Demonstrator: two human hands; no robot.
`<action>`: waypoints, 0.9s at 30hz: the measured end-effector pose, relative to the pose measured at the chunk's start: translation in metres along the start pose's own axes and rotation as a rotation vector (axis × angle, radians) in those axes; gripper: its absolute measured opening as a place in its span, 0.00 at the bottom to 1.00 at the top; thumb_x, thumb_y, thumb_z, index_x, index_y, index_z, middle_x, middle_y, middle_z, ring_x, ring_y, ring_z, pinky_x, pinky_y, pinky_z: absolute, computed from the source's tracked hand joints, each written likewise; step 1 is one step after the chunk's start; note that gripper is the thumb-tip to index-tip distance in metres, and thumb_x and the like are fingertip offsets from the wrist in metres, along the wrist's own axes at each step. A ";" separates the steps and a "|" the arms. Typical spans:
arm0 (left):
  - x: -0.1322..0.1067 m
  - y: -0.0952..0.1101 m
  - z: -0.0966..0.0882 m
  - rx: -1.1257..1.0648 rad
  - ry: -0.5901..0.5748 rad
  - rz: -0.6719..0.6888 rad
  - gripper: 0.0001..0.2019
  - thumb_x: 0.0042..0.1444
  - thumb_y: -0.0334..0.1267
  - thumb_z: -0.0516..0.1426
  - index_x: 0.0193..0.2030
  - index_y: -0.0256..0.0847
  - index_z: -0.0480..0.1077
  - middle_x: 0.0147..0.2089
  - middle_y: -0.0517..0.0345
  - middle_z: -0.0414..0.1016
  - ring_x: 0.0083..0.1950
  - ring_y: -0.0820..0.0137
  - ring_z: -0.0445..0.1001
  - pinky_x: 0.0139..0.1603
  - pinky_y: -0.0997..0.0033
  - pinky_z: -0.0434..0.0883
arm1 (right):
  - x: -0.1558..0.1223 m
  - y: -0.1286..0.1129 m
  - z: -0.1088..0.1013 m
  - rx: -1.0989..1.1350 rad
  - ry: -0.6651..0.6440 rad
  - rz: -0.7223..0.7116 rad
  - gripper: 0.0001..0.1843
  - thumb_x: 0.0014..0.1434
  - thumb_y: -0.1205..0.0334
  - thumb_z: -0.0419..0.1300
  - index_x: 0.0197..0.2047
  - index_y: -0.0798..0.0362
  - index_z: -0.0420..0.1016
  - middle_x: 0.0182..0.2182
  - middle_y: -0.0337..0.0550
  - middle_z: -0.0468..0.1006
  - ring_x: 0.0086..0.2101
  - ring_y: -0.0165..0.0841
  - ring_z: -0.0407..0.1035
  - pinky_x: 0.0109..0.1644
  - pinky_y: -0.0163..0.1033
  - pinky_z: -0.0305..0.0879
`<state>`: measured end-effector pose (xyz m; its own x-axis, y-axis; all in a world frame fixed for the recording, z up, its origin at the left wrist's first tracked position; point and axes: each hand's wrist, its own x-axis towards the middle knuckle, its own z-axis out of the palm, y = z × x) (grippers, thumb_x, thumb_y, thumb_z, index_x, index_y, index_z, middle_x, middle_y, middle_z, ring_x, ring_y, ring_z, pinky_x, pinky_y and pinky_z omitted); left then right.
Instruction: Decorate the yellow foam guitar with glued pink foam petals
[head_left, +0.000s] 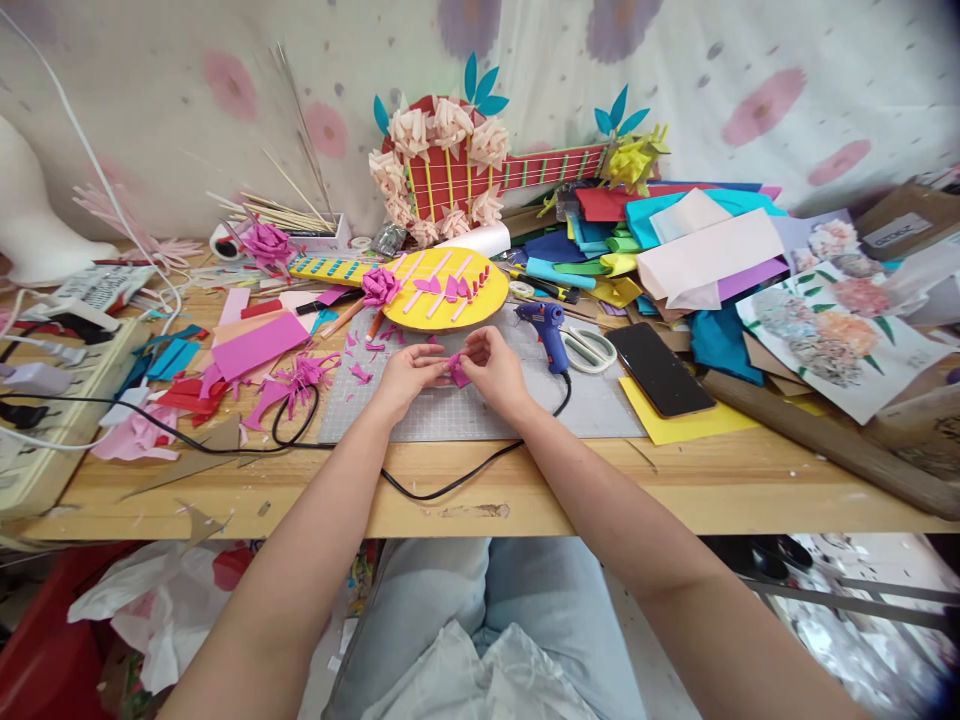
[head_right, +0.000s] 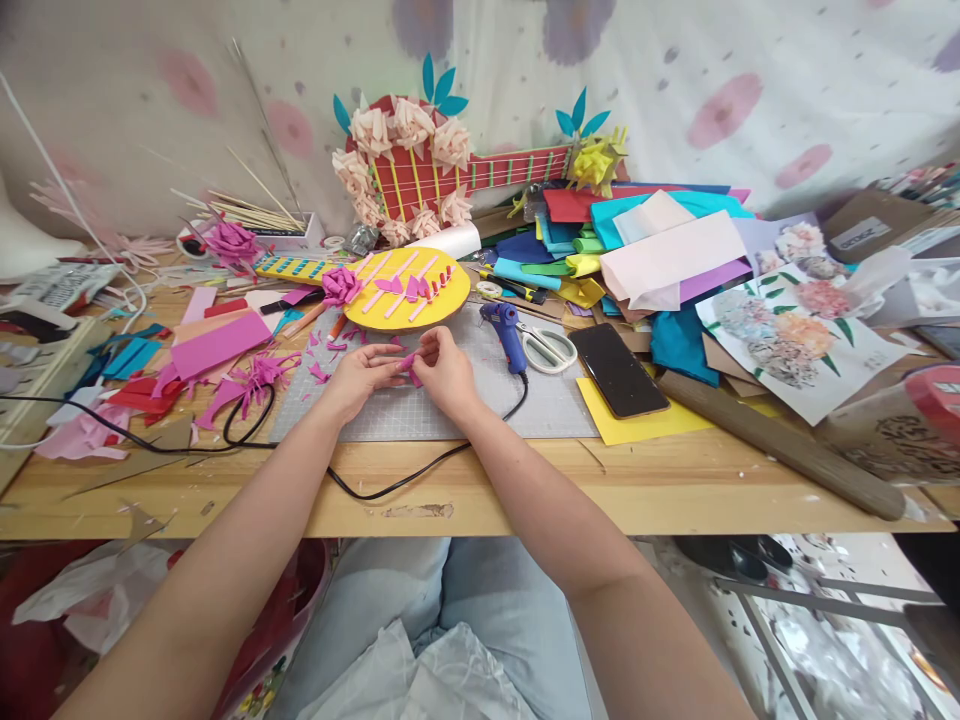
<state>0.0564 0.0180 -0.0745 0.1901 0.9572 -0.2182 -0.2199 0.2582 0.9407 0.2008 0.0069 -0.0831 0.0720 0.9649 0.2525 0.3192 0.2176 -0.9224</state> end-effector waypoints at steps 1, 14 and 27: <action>0.000 0.000 0.000 -0.001 0.004 0.000 0.20 0.37 0.29 0.67 0.39 0.32 0.69 0.31 0.53 0.77 0.30 0.71 0.76 0.36 0.68 0.75 | 0.000 0.000 0.000 0.001 0.000 0.000 0.11 0.47 0.66 0.54 0.36 0.49 0.59 0.29 0.35 0.72 0.29 0.30 0.69 0.36 0.38 0.66; 0.000 0.000 0.001 0.023 0.016 0.029 0.18 0.40 0.30 0.66 0.38 0.33 0.69 0.30 0.54 0.76 0.32 0.71 0.76 0.32 0.70 0.74 | 0.002 0.001 0.003 0.117 -0.022 0.078 0.11 0.44 0.66 0.57 0.34 0.49 0.60 0.28 0.35 0.72 0.29 0.29 0.69 0.37 0.38 0.67; 0.002 -0.002 0.000 0.059 0.046 0.033 0.18 0.39 0.30 0.66 0.38 0.34 0.67 0.29 0.57 0.75 0.28 0.71 0.75 0.29 0.70 0.75 | 0.008 -0.001 -0.001 0.334 -0.079 0.270 0.05 0.49 0.65 0.54 0.32 0.51 0.62 0.25 0.36 0.74 0.28 0.31 0.73 0.33 0.39 0.70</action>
<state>0.0576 0.0196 -0.0767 0.1395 0.9705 -0.1967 -0.1687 0.2191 0.9610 0.2018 0.0139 -0.0799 0.0339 0.9992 -0.0216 -0.0250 -0.0208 -0.9995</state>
